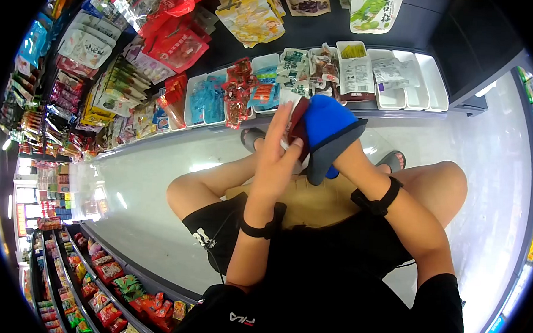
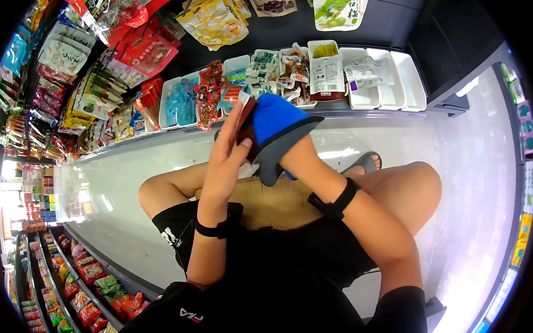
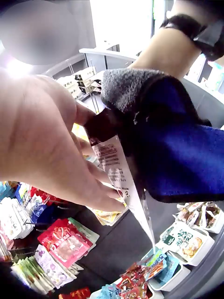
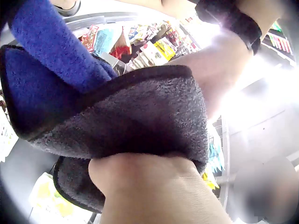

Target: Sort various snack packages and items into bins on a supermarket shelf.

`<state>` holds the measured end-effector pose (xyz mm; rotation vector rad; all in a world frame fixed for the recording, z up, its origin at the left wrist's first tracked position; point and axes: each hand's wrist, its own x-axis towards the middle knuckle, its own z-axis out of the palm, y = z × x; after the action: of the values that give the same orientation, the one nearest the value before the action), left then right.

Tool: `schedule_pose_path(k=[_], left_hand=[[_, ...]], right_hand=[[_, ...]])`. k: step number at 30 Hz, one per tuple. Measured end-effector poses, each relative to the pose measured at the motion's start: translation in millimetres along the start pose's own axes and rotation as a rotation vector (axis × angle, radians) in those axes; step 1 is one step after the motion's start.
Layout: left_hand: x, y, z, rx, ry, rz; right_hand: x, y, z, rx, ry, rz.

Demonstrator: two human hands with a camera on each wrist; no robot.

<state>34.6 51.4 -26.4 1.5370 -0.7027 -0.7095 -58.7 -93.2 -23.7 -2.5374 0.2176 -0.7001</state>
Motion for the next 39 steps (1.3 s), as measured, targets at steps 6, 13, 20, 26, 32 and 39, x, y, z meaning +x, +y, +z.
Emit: schedule_pose_path(k=[6,13,20,26,32,39], left_hand=[[4,-19,13,0.074,-0.034,0.192],[3,-15,13,0.023,-0.055,0.126],[7,-25,14,0.063,-0.027,0.19],[4,-18,25,-0.01,0.039,0.149],[5,-19,25,-0.078,0.036,0.113],[2,-31,20,-0.079,0.141,-0.007]], right_hand=[[-2,13,12,-0.126,0.117,-0.036],[-4,12,12,-0.132,0.088,-0.042],[-5,14,13,-0.153,0.101,-0.009],[-3,13,11,-0.113,0.116,-0.057],[-4,21,17,-0.109,0.127,-0.059],[-3,11,20,0.113,0.153,-0.028]])
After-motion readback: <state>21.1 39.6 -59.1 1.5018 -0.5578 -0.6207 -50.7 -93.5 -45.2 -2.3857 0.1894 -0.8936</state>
